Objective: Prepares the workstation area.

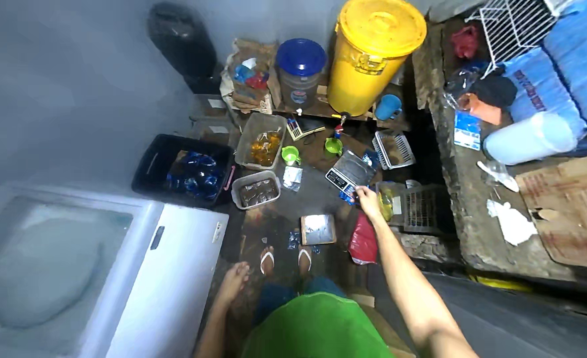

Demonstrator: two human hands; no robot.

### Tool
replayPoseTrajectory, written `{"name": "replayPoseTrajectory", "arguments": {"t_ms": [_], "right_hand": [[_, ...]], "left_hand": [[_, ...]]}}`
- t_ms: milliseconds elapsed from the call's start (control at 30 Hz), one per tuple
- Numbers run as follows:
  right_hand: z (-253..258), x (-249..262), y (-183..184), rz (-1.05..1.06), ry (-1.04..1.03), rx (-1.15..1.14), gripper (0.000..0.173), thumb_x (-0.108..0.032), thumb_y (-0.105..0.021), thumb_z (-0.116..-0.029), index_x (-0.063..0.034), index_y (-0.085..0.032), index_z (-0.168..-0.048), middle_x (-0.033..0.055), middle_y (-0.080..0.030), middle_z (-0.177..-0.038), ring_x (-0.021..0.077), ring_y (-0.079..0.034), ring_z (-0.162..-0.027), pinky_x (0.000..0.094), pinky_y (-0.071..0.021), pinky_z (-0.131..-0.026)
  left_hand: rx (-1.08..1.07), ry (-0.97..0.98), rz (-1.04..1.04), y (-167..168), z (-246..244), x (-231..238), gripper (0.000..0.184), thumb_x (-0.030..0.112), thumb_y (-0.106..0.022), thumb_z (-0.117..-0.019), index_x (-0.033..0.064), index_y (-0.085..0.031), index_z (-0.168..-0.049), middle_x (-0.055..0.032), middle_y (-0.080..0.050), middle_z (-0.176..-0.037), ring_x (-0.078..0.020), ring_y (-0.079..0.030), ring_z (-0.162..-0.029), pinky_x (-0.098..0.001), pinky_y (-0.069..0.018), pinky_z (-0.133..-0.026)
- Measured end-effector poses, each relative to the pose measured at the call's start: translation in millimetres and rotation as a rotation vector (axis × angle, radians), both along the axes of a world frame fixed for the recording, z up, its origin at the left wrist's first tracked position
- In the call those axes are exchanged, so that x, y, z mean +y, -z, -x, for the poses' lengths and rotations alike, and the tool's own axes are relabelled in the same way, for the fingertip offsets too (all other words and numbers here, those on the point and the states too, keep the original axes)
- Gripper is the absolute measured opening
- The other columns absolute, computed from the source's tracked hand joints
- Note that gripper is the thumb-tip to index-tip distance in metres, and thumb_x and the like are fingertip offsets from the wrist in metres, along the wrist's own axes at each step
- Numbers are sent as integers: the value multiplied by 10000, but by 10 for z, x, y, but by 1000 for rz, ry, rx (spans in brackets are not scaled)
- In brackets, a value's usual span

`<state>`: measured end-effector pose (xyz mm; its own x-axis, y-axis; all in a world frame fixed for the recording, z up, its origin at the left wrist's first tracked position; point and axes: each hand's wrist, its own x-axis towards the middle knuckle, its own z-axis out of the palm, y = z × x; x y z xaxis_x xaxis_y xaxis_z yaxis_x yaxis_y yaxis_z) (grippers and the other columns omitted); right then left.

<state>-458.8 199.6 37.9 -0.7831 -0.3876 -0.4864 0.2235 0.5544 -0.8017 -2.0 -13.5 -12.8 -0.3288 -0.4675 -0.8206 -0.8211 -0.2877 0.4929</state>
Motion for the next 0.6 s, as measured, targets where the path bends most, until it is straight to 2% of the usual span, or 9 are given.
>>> {"name": "replayPoseTrajectory", "arguments": {"t_ms": [100,200,300,367,467,600], "right_hand": [[-304,-67,145,15,-136,-12,395,-244,-394,-1116,23,-608,-1316,169,-700,-1141,221,-718,-934,395,-608,-851],[-873,73,377,-86,-301,-40,391,-278,-441,-1102,3,-652,-1273,189,-707,-1131,269,-711,-976,472,-582,-901],[-1391,375,553,-105,-247,-157,367,-237,-445,-1106,34,-673,-1206,180,-721,-1045,256,-716,-909,454,-594,-867],[-1584,603,668,-105,-157,-238,360,-197,-427,-1115,61,-655,-1218,194,-724,-1053,257,-725,-893,438,-603,-848],[-1578,854,816,-154,-123,-264,375,-185,-392,-1122,66,-645,-1240,190,-730,-1036,245,-727,-869,423,-606,-823],[-1294,839,756,-226,-135,-224,383,-227,-393,-1125,34,-660,-1211,170,-727,-1022,248,-716,-855,451,-600,-781]], "left_hand": [[60,17,4,-58,188,22,406,271,-526,-1083,39,-535,-1416,-202,-649,-1255,-295,-682,-1045,-473,-572,-858],[46,8,-29,-7,59,104,414,255,-536,-1080,41,-523,-1433,-208,-647,-1258,-285,-674,-1021,-454,-561,-845],[-52,-20,-110,92,-277,232,429,278,-541,-1078,61,-514,-1446,-217,-633,-1289,-311,-668,-1056,-477,-552,-887],[-122,-48,-136,203,-598,353,425,294,-562,-1066,63,-542,-1422,-207,-652,-1231,-291,-664,-988,-461,-545,-844],[-197,-137,-223,295,-1020,519,450,308,-572,-1061,82,-522,-1447,-219,-619,-1323,-348,-644,-1105,-531,-521,-921],[-233,-201,-243,366,-1355,660,447,328,-560,-1061,107,-524,-1448,-208,-619,-1342,-364,-640,-1152,-553,-525,-929]]}}
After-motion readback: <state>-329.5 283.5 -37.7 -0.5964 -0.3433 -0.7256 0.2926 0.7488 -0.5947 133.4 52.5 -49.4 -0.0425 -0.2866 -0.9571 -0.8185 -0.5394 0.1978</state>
